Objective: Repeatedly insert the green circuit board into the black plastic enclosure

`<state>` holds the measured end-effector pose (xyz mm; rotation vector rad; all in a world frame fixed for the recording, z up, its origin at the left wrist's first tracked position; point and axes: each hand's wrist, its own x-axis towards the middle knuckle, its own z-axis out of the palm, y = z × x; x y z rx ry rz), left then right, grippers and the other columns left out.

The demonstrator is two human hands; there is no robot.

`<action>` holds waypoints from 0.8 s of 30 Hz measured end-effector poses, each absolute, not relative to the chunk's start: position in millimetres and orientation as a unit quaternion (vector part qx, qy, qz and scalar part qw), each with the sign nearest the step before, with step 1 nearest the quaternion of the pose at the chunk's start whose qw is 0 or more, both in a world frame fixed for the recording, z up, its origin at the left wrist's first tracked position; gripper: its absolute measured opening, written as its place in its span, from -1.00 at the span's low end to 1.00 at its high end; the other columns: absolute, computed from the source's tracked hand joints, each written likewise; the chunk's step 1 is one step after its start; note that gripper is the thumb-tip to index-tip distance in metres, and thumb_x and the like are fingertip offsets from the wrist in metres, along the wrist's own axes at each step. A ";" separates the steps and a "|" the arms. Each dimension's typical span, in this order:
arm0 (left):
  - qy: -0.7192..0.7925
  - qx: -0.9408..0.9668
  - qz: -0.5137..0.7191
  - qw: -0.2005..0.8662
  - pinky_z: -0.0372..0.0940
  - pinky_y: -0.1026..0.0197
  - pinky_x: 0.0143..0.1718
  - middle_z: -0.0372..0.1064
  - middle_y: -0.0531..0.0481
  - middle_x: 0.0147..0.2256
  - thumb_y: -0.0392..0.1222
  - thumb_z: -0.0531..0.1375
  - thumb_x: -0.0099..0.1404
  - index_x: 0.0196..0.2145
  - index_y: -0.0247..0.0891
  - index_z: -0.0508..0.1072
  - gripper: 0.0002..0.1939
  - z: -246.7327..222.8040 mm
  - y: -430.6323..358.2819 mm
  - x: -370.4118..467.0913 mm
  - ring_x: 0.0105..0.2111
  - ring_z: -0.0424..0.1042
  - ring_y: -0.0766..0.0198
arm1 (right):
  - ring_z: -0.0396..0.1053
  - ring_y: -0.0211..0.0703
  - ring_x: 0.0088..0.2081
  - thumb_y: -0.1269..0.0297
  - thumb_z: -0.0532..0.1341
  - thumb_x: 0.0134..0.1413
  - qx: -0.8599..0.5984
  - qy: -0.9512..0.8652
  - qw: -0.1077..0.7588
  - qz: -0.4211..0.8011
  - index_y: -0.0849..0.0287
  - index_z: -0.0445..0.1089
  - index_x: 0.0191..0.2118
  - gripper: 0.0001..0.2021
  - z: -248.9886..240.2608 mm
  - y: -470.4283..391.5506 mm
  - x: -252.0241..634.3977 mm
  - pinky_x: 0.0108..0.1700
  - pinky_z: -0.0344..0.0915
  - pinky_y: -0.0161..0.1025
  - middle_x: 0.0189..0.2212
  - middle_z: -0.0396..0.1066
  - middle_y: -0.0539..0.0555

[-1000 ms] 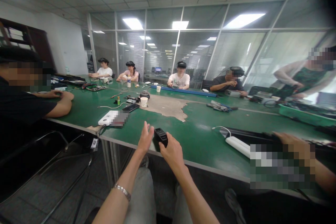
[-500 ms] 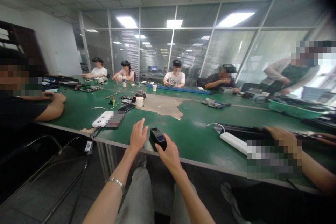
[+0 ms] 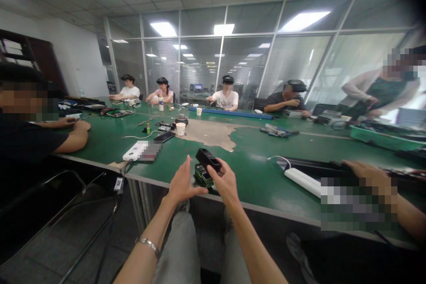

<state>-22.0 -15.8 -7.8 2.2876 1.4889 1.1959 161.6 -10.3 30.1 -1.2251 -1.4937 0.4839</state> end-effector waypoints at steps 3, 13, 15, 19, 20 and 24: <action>0.514 0.766 0.380 0.070 -0.05 -0.20 0.29 -0.20 -0.38 0.36 0.38 0.35 -0.14 0.38 -0.30 -0.43 0.45 -5.6 -17.2 -19.1 0.33 -0.08 -0.22 | 0.51 -0.03 -0.12 -0.03 0.19 0.06 -0.532 -0.611 0.555 0.189 0.21 0.29 0.12 -0.43 31.6 1.0 177.5 -0.08 0.42 -0.14 -0.10 0.51 0.19; 0.525 0.765 0.368 0.060 -0.06 -0.23 0.26 -0.05 -0.45 0.30 0.41 0.35 -0.20 0.37 -0.34 -0.49 0.52 -3.4 -15.2 -14.9 0.29 0.01 -0.29 | 0.45 0.06 -0.07 0.06 0.20 0.02 -0.610 -0.612 0.491 0.106 0.18 0.33 0.11 -0.47 -9.4 9.6 206.0 0.00 0.32 -0.03 -0.09 0.49 0.20; 0.530 0.765 0.361 0.055 -0.05 -0.23 0.26 -0.01 -0.45 0.28 0.41 0.34 -0.20 0.37 -0.34 -0.49 0.51 -2.8 -15.0 -14.0 0.27 0.04 -0.30 | 0.41 0.10 -0.03 0.09 0.22 0.00 -0.616 -0.617 0.482 0.089 0.23 0.31 0.13 -0.43 -11.6 9.1 204.4 0.03 0.29 0.00 -0.07 0.47 0.25; 0.536 0.766 0.351 0.056 -0.03 -0.22 0.24 0.10 -0.42 0.23 0.42 0.33 -0.18 0.37 -0.35 -0.46 0.49 -1.8 -14.9 -13.2 0.24 0.10 -0.29 | 0.32 0.19 0.07 0.08 0.25 -0.04 -0.615 -0.626 0.475 0.064 0.31 0.20 0.22 -0.29 -13.0 6.8 203.2 0.11 0.21 0.07 0.04 0.39 0.32; 0.535 0.766 0.351 0.057 -0.03 -0.22 0.24 0.11 -0.41 0.23 0.43 0.33 -0.19 0.37 -0.34 -0.45 0.49 -1.8 -14.9 -13.1 0.23 0.11 -0.28 | 0.30 0.20 0.08 0.07 0.24 -0.03 -0.614 -0.627 0.475 0.061 0.32 0.18 0.24 -0.27 -13.3 6.1 203.3 0.11 0.21 0.08 0.05 0.38 0.33; 0.531 0.767 0.354 0.055 -0.03 -0.23 0.24 0.13 -0.41 0.21 0.46 0.32 -0.21 0.37 -0.36 -0.45 0.51 -2.3 -14.7 -13.7 0.22 0.12 -0.27 | 0.35 0.20 0.02 0.05 0.21 0.00 -0.608 -0.628 0.480 0.067 0.32 0.28 0.17 -0.36 -13.9 3.4 203.8 0.08 0.23 0.09 -0.02 0.43 0.33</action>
